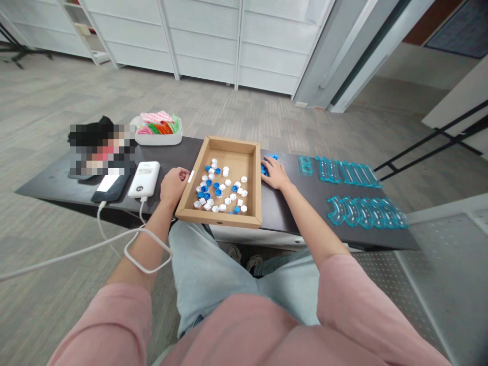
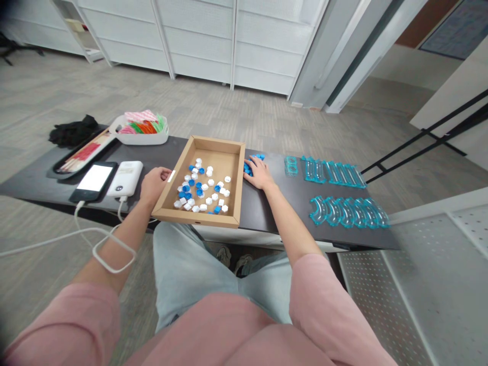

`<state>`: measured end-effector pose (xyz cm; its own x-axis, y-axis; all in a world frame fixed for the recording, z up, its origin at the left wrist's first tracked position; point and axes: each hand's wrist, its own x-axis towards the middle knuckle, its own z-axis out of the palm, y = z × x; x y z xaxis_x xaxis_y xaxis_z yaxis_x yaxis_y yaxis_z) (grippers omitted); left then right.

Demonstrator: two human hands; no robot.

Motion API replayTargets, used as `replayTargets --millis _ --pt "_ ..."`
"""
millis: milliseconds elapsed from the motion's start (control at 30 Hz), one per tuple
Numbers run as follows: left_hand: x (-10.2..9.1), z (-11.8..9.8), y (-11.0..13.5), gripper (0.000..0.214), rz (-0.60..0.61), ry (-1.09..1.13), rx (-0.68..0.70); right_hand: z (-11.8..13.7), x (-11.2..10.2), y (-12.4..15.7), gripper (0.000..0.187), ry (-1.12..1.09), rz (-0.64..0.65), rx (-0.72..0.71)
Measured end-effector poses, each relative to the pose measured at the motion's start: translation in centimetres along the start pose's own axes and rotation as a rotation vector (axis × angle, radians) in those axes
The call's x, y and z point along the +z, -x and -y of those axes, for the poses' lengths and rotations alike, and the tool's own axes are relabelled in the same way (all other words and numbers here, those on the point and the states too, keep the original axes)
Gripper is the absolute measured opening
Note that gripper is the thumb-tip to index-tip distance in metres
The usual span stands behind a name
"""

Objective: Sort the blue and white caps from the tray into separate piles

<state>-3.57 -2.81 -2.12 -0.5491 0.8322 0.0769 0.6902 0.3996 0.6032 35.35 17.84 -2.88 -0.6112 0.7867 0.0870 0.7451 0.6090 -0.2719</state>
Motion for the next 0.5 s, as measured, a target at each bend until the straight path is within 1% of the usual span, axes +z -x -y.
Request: replayTargets --millis 100,200,367,500 --pt "-0.1 -0.1 0.0 0.018 0.015 -0.031 -0.012 0.4 0.0 0.4 0.061 0.004 -0.03 -0.03" --pt "-0.1 -0.1 -0.1 0.02 0.033 -0.07 -0.013 0.8 0.2 1.8 0.054 0.032 -0.069 -0.022" --pt "-0.2 -0.1 0.0 0.021 0.041 -0.096 -0.007 1.4 0.3 4.7 0.052 0.068 -0.081 0.007" --pt "-0.2 -0.2 0.2 0.023 0.034 -0.097 -0.001 2.0 -0.2 6.3 0.052 0.096 -0.088 0.018"
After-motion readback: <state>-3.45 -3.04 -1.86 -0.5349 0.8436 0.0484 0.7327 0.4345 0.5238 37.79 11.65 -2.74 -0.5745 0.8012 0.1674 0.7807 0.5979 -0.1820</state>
